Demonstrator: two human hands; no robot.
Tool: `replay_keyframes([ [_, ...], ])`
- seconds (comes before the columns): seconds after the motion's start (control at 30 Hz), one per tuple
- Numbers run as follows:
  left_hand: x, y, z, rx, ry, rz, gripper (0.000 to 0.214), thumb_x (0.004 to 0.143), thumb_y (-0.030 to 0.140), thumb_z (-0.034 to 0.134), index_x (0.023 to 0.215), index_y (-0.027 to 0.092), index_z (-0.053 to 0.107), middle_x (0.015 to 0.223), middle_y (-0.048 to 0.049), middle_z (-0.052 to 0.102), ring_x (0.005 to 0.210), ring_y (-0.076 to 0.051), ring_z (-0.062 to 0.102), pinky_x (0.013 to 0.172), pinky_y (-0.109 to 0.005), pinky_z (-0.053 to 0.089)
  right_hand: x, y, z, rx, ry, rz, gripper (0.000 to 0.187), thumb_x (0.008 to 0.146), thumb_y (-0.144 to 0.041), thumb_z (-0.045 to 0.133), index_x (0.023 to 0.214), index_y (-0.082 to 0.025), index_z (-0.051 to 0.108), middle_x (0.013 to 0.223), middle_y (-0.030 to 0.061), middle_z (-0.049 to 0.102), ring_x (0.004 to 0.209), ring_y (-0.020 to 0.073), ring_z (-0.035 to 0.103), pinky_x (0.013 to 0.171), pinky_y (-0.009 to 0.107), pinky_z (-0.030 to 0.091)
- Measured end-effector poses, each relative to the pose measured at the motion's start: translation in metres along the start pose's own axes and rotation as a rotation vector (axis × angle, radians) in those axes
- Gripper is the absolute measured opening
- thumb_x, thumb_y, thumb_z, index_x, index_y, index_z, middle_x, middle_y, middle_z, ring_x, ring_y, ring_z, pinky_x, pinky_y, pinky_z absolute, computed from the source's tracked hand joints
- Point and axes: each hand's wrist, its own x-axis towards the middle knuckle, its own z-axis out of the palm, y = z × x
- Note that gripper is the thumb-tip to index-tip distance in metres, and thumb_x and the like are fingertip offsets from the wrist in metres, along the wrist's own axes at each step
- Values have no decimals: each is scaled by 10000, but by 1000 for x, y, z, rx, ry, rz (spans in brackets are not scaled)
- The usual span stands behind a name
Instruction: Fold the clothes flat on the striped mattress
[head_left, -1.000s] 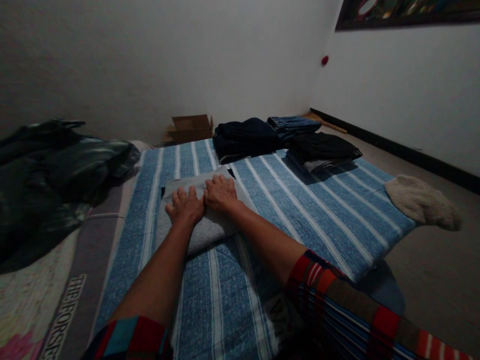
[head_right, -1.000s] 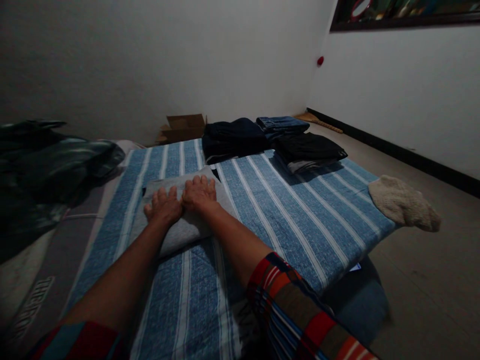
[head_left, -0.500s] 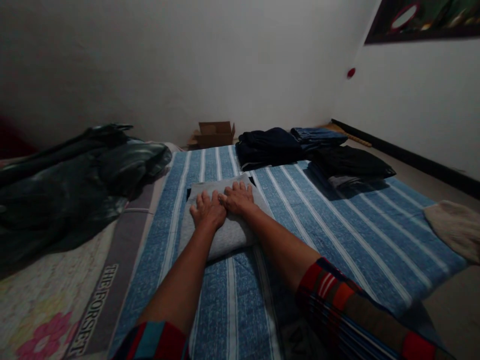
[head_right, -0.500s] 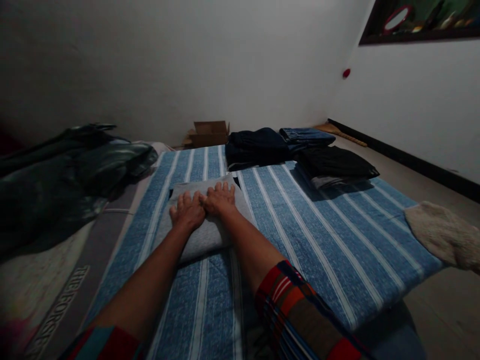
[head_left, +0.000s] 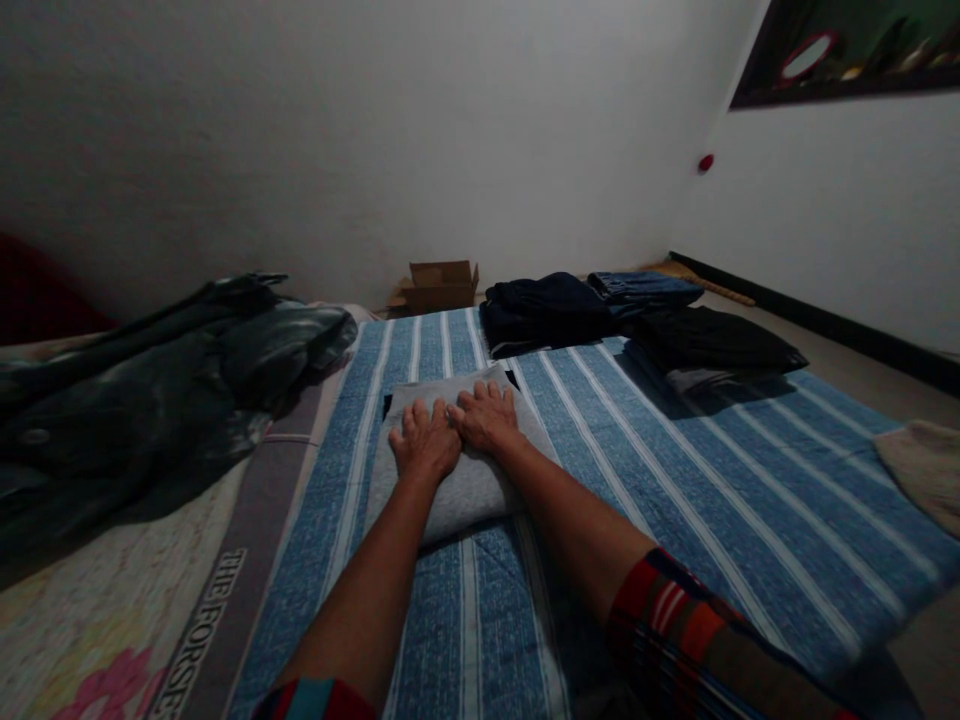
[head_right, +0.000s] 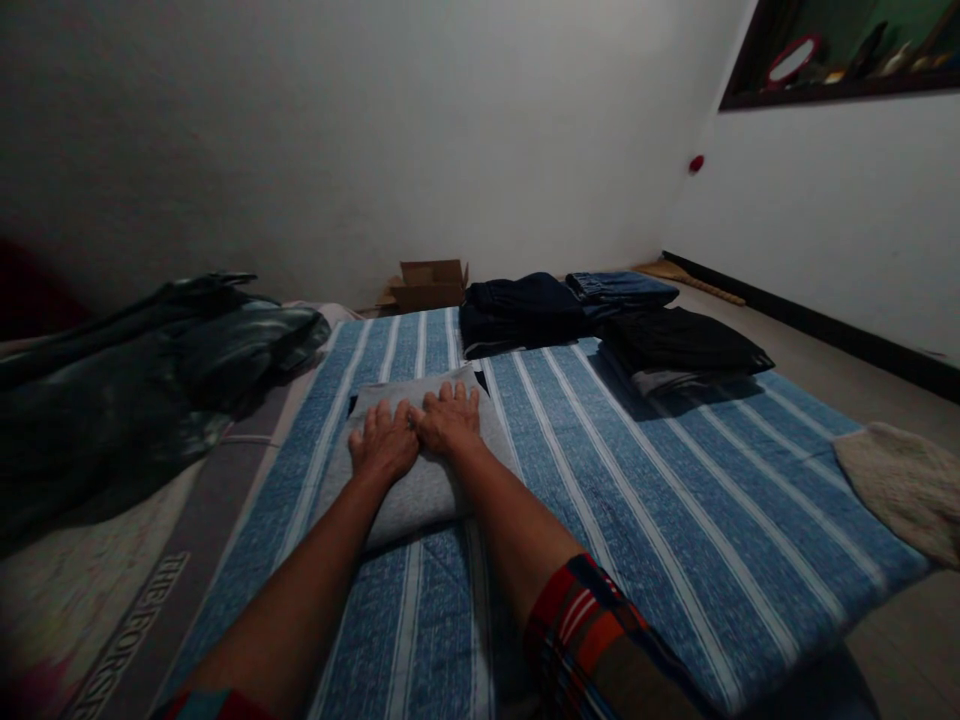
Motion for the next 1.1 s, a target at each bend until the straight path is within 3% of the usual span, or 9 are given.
replay_keyframes([
  [0.77,-8,-3,0,-41,32,1,515,917,357,297,1404,203,364,1511,-170,258,1391,-331,199,1051,-559,217,-4,-5,1,0,-32,1,497,948,-524,201,1197,-253,535,1368,121,426,1305,295,275,1019,542,193],
  [0.93,-10,-5,-4,-257,44,-12,527,876,314,421,1384,171,400,1499,-174,283,1393,-326,197,1076,-562,168,-4,-4,-4,7,-76,-8,498,952,-524,211,1218,-251,532,1346,129,447,1288,296,316,999,548,231],
  [1.1,-4,-32,-16,-584,140,-81,447,906,269,378,1311,109,482,1374,-144,494,1280,-196,438,1059,-330,320,-19,-12,-19,28,-86,-68,604,931,-576,234,1369,-196,402,1435,169,360,1321,315,292,1025,550,219],
])
